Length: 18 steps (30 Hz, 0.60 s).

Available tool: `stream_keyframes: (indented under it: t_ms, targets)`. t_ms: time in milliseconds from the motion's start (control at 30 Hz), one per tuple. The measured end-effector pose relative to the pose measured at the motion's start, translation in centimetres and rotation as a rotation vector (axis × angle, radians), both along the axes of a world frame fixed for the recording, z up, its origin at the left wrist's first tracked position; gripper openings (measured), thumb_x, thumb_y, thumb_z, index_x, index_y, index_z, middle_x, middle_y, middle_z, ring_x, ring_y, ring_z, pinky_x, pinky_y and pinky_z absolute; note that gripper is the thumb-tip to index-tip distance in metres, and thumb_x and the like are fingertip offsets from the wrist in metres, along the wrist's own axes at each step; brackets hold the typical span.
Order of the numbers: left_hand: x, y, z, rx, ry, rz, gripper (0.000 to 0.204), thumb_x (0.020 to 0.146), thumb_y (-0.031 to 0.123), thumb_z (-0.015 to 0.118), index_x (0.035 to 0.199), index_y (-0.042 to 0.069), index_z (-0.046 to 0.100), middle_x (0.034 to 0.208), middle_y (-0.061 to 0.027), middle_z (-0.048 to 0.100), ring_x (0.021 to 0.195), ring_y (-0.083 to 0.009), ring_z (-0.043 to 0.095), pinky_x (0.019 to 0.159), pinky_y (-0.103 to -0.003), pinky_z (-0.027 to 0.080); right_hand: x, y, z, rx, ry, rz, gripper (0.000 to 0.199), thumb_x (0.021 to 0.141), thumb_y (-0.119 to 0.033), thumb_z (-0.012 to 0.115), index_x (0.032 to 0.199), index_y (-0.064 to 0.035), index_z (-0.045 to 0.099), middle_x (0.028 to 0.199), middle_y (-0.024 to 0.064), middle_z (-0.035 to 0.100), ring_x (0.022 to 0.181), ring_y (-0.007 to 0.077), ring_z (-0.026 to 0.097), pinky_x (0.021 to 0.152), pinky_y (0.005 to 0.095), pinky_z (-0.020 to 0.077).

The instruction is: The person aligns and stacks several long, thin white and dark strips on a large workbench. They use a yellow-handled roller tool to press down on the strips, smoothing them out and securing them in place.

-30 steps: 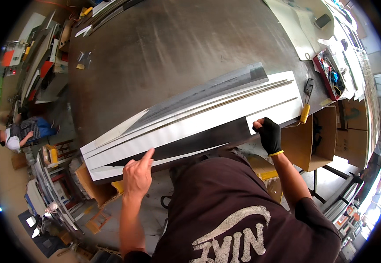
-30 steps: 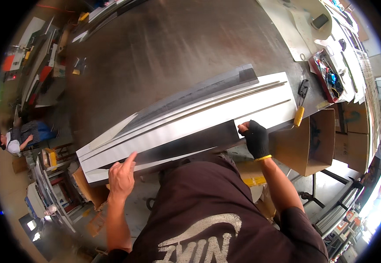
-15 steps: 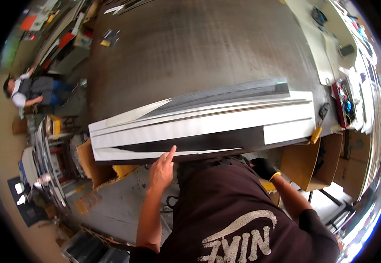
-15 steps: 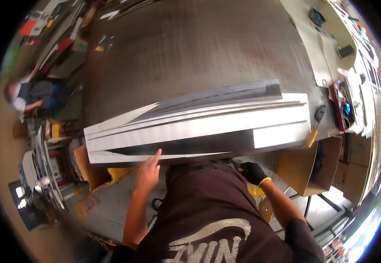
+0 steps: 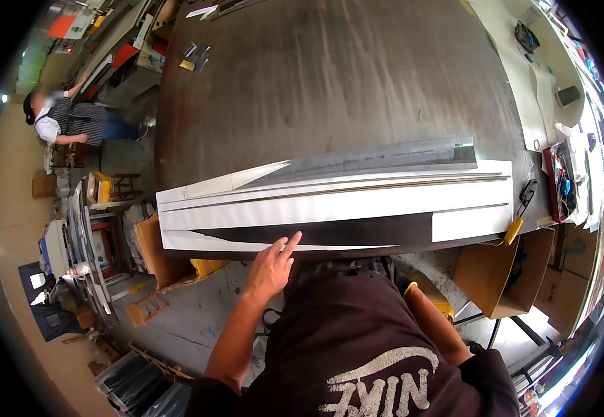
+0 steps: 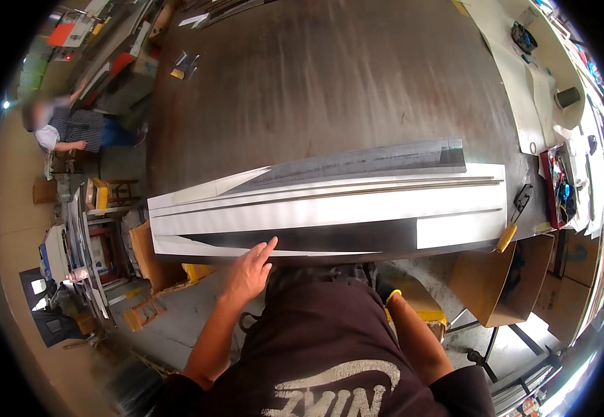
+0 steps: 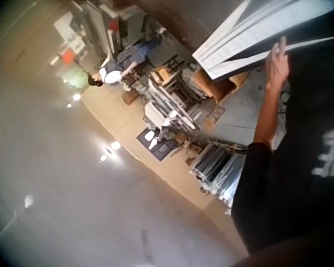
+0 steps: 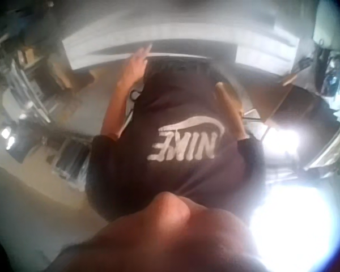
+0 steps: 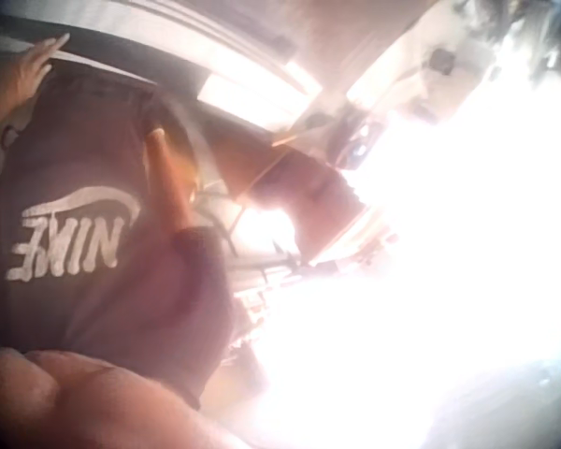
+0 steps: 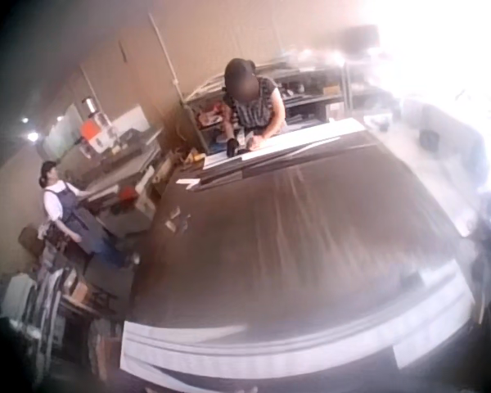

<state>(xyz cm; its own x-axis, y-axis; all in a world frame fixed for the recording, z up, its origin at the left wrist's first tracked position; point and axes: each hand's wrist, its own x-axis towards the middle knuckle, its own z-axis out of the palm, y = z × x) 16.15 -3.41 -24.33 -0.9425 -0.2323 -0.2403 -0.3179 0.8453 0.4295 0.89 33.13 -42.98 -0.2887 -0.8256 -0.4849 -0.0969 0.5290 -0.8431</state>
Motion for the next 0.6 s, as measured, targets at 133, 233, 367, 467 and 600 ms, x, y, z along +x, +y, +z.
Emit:
stream_keyframes:
  t_ms: [133,233,367,467,600]
  targets:
    - [-0.1,0.1,0.0,0.031,0.028,-0.05,0.076,0.094,0.009,0.069,0.162,0.021,0.039,0.12,-0.0122,0.063,0.104,-0.0343,0.066,0.092,-0.046,0.055,0.5,-2.3,-0.9,0.012,0.028,-0.011,0.041,0.103,-0.024,0.062,0.141,-0.0088,0.064,0.146,0.0199,0.061,0.136,0.0368,0.056,0.116,0.0402,0.0431]
    - [-0.5,-0.4,0.7,0.05,-0.052,-0.033,0.075,0.095,0.009,0.068,0.162,0.019,0.039,0.125,-0.0149,0.064,0.111,-0.0371,0.065,0.097,-0.047,0.053,0.3,-3.0,-1.5,0.03,0.036,-0.021,0.041,0.103,-0.024,0.062,0.141,-0.0087,0.064,0.145,0.0199,0.062,0.136,0.0368,0.056,0.115,0.0403,0.0434]
    - [-0.4,-0.8,1.3,0.073,-0.049,-0.027,0.073,0.095,0.01,0.068,0.162,0.019,0.04,0.122,-0.0137,0.065,0.11,-0.0364,0.065,0.096,-0.047,0.053,0.6,-1.6,-1.6,0.05,0.034,-0.021,0.04,0.103,-0.024,0.062,0.14,-0.0086,0.065,0.144,0.0199,0.062,0.135,0.0369,0.057,0.115,0.0404,0.0439]
    - [-0.5,-0.9,1.2,0.076,-0.083,-0.047,0.072,0.096,0.012,0.068,0.162,0.018,0.04,0.122,-0.0143,0.066,0.109,-0.0367,0.066,0.096,-0.047,0.053,0.5,-1.3,-1.7,0.049,0.035,-0.019,0.04,0.103,-0.024,0.062,0.14,-0.0085,0.065,0.143,0.02,0.063,0.134,0.0369,0.058,0.115,0.0405,0.0443]
    - [-0.3,-1.0,0.9,0.065,-0.053,-0.072,0.073,0.096,0.013,0.069,0.162,0.018,0.039,0.122,-0.0139,0.067,0.108,-0.0365,0.067,0.095,-0.046,0.054,0.4,-1.0,-1.7,0.047,0.04,-0.018,0.04,0.103,-0.024,0.062,0.139,-0.0083,0.065,0.142,0.02,0.063,0.133,0.0369,0.058,0.114,0.0407,0.0448]
